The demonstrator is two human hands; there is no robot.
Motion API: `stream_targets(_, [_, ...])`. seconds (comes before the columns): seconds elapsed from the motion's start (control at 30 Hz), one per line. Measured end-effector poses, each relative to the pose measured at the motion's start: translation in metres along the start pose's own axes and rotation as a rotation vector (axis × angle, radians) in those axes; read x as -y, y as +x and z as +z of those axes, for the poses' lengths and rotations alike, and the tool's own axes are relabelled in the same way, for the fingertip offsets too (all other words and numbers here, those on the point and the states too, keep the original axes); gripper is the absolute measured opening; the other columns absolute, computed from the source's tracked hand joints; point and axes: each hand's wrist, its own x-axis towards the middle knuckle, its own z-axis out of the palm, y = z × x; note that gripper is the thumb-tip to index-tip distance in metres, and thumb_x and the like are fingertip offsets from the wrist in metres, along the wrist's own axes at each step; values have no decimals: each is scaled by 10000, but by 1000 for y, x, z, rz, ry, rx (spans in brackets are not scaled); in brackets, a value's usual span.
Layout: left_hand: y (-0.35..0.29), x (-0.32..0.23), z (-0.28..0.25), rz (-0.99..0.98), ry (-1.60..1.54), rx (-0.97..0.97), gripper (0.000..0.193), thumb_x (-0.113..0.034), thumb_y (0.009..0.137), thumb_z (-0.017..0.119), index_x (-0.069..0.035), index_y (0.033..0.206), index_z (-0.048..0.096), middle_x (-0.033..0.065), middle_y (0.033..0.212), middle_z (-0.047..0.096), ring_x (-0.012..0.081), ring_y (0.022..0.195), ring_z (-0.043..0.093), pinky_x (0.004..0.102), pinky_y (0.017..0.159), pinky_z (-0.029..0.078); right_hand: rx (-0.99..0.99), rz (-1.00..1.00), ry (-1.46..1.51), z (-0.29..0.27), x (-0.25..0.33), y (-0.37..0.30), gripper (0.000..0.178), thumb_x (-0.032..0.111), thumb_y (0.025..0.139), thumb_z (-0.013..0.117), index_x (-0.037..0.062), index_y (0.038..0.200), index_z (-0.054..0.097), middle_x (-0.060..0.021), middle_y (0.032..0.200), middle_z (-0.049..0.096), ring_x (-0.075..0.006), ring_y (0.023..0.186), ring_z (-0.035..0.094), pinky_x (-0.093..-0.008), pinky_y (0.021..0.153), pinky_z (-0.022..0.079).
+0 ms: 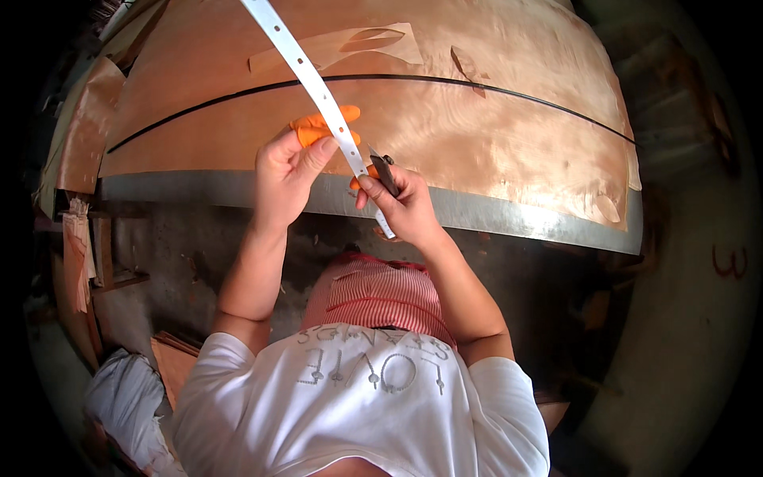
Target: The person carves out specific shapes from a thin wood veneer sheet using a small handheld knife, then moves a larger stack of veneer sheets onto a workbench.
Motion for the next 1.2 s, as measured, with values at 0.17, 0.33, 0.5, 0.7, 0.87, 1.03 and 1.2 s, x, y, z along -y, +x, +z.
stream_targets(0.17, [7, 3, 3, 106, -86, -128, 297, -193, 936, 434, 38, 1095, 529, 145, 1088, 587, 200, 1040, 543, 327, 923, 383, -4, 90, 69, -3, 1, -3, 215, 215, 898, 521, 25, 872, 618, 15, 627, 576, -3, 485, 338, -180, 451, 250])
stream_targets(0.33, [3, 7, 14, 53, -36, -128, 228, -130, 898, 505, 22, 1061, 554, 171, 1088, 585, 214, 1030, 545, 351, 910, 401, 2, 86, 21, -1, 1, 3, 205, 219, 894, 527, 37, 873, 618, 13, 632, 578, -4, 480, 343, -175, 448, 250])
stream_targets(0.5, [-2, 7, 10, -2, -102, -106, 198, -109, 900, 491, 23, 1017, 581, 187, 1081, 585, 219, 1018, 548, 345, 893, 408, 10, 199, 201, -2, 1, 4, 205, 218, 892, 534, 33, 848, 611, -8, 640, 582, -25, 507, 409, -186, 447, 291])
stream_targets(0.7, [14, 8, -26, 174, -439, -403, 291, -220, 938, 401, -15, 1086, 546, 172, 1173, 533, 295, 1168, 451, 460, 1029, 297, -188, 336, 562, -11, -27, 0, 175, 208, 884, 534, 42, 859, 584, 8, 622, 533, -20, 451, 304, -186, 411, 211])
stream_targets(0.87, [18, 21, -65, -94, -591, -438, 392, -322, 932, 407, -7, 1147, 500, 170, 1218, 501, 281, 1186, 432, 408, 1043, 257, -160, 421, 405, -39, -20, -35, 198, 220, 880, 525, 25, 873, 550, 31, 636, 474, -11, 467, 288, -174, 417, 188])
stream_targets(1.03, [-7, 81, -106, -440, -912, -447, 470, -350, 939, 350, 22, 1219, 418, 167, 1275, 451, 256, 1215, 402, 400, 1032, 272, -58, 371, 270, -78, -13, -72, 195, 181, 832, 550, -11, 803, 551, -9, 579, 477, -32, 475, 346, -198, 437, 243])
stream_targets(1.2, [-53, 173, -101, -418, 92, -398, 419, -346, 899, 488, 6, 1116, 554, 107, 1082, 594, 222, 1016, 562, 351, 905, 399, -166, 238, 241, -95, 8, -91, 299, 234, 748, 640, -48, 798, 553, -79, 531, 528, -142, 404, 478, -239, 413, 365])
